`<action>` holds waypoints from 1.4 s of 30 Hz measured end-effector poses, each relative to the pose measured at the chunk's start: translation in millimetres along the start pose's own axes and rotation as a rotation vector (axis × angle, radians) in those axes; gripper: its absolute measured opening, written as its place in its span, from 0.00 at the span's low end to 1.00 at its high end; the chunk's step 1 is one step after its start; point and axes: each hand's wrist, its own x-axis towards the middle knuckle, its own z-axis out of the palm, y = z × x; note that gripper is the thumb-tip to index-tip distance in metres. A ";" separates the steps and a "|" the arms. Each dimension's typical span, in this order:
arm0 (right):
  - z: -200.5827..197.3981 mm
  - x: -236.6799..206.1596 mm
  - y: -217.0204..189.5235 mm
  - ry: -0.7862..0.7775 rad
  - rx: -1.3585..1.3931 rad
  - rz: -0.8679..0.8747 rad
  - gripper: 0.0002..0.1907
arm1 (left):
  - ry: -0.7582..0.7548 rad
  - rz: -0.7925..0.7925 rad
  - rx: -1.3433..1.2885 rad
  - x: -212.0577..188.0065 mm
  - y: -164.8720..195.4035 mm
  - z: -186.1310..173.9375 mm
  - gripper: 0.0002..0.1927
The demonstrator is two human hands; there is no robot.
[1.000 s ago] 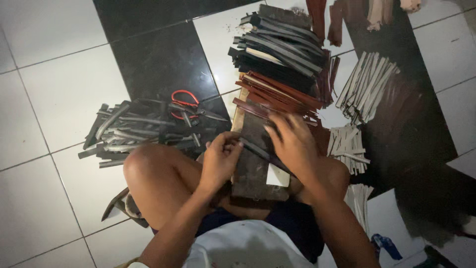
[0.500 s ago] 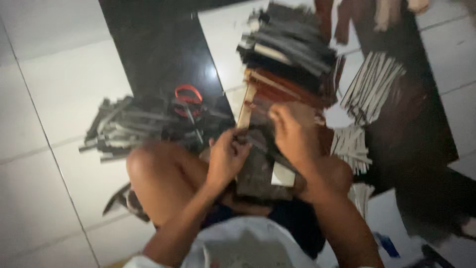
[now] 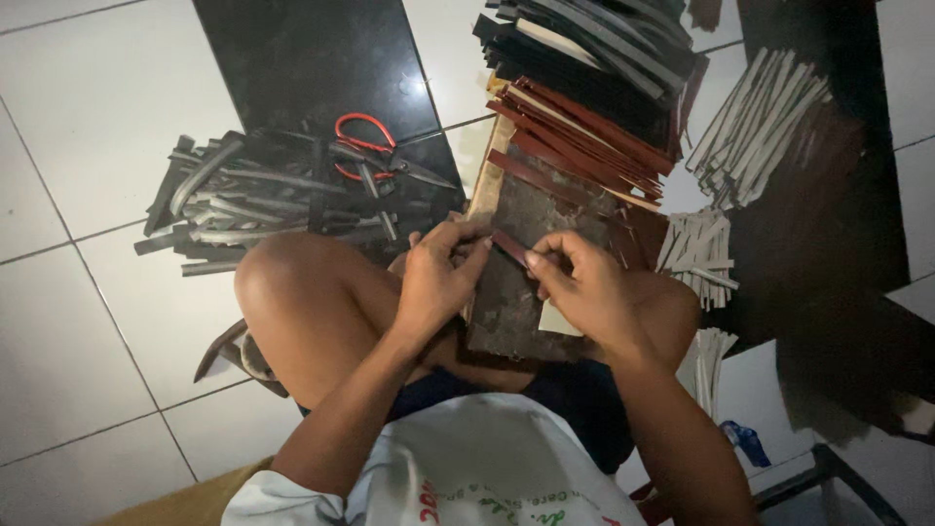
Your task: The person sits cross-legged on the floor and repeatedly peels thin strips from reddish-brown material pieces using a fixed blade on a wooden block. The peeled strips are placed into a pile on the floor.
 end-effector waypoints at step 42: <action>-20.4 -11.6 -3.6 0.145 -0.333 -0.031 0.11 | -0.039 0.185 0.294 16.7 18.1 7.2 0.10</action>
